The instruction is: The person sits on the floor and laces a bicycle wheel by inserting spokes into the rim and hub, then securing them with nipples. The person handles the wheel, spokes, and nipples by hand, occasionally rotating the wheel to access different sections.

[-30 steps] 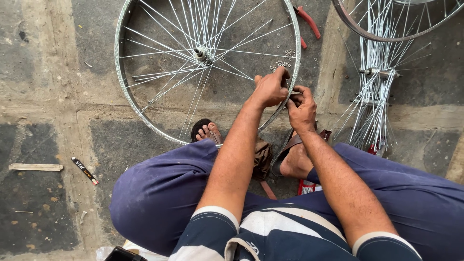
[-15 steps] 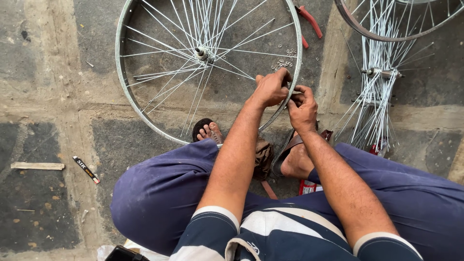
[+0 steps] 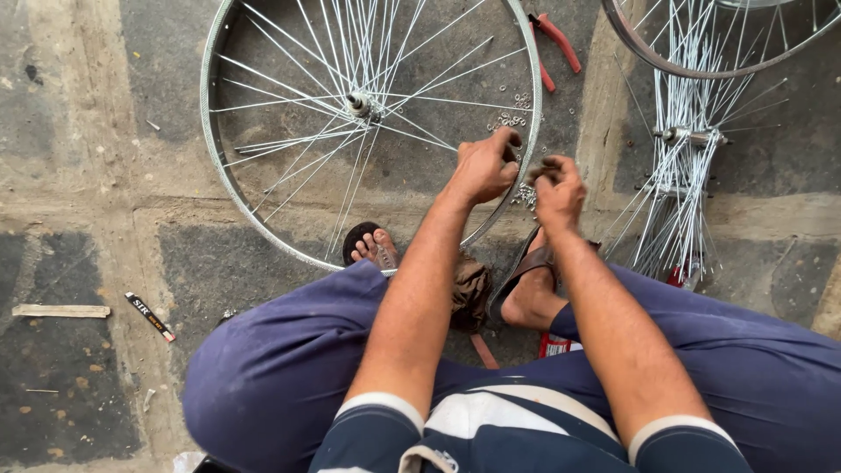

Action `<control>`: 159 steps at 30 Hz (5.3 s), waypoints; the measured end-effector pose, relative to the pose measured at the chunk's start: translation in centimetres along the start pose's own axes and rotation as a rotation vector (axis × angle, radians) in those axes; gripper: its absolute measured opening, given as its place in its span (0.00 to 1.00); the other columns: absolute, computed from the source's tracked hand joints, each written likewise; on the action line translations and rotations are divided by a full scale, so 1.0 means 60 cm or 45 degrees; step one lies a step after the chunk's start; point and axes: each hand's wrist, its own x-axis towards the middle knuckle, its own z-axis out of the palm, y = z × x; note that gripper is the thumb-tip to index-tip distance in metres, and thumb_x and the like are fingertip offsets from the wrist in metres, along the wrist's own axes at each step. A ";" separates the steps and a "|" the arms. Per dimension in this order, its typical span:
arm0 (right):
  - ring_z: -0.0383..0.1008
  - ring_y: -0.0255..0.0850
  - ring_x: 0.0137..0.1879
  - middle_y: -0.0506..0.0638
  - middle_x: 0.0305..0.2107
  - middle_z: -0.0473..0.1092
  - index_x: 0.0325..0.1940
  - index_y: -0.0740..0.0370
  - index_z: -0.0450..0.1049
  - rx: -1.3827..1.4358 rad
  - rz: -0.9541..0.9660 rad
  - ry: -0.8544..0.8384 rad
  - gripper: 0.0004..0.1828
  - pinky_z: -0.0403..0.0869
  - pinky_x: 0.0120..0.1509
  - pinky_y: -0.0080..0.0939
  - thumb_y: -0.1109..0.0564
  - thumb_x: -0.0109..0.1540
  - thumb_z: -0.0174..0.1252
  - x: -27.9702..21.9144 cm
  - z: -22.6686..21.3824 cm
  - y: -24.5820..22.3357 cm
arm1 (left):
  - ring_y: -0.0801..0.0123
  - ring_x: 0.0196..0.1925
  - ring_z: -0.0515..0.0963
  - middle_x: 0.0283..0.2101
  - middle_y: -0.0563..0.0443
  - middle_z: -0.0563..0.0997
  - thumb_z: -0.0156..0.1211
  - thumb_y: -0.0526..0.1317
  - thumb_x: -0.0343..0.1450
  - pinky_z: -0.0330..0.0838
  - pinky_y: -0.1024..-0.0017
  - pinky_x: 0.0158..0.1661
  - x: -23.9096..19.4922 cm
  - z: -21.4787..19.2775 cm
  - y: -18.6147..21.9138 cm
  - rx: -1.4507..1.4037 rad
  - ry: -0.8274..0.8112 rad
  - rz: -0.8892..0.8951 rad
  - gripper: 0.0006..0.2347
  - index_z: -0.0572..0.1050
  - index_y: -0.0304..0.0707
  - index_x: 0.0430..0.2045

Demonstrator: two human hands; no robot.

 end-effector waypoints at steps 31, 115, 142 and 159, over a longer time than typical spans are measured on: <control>0.82 0.47 0.46 0.55 0.40 0.80 0.41 0.54 0.82 -0.677 -0.127 -0.359 0.11 0.78 0.56 0.44 0.62 0.57 0.58 0.202 -0.036 0.131 | 0.56 0.46 0.80 0.42 0.49 0.80 0.64 0.40 0.75 0.69 0.60 0.47 -0.215 -0.192 0.177 0.198 0.463 0.340 0.08 0.75 0.38 0.43; 0.77 0.33 0.45 0.50 0.40 0.76 0.46 0.69 0.78 0.446 -0.648 -0.339 0.07 0.77 0.50 0.31 0.72 0.65 0.64 -0.178 -0.079 -0.214 | 0.59 0.34 0.87 0.33 0.44 0.85 0.62 0.34 0.67 0.80 0.66 0.36 -0.242 -0.068 0.117 -0.125 0.400 0.541 0.06 0.81 0.36 0.34; 0.78 0.48 0.43 0.54 0.42 0.74 0.44 0.63 0.78 -0.185 -1.497 -0.575 0.06 0.76 0.42 0.45 0.59 0.64 0.63 -0.328 -0.044 -0.476 | 0.52 0.49 0.79 0.43 0.45 0.79 0.64 0.48 0.66 0.73 0.57 0.47 -0.260 0.085 0.217 0.674 -0.175 0.861 0.14 0.76 0.40 0.37; 0.80 0.39 0.42 0.53 0.39 0.76 0.46 0.62 0.76 0.182 -1.052 -0.700 0.05 0.82 0.45 0.36 0.63 0.67 0.56 -0.332 -0.063 -0.441 | 0.61 0.53 0.76 0.47 0.53 0.77 0.55 0.45 0.70 0.70 0.58 0.53 -0.279 0.179 0.121 0.953 -0.067 0.697 0.12 0.75 0.50 0.46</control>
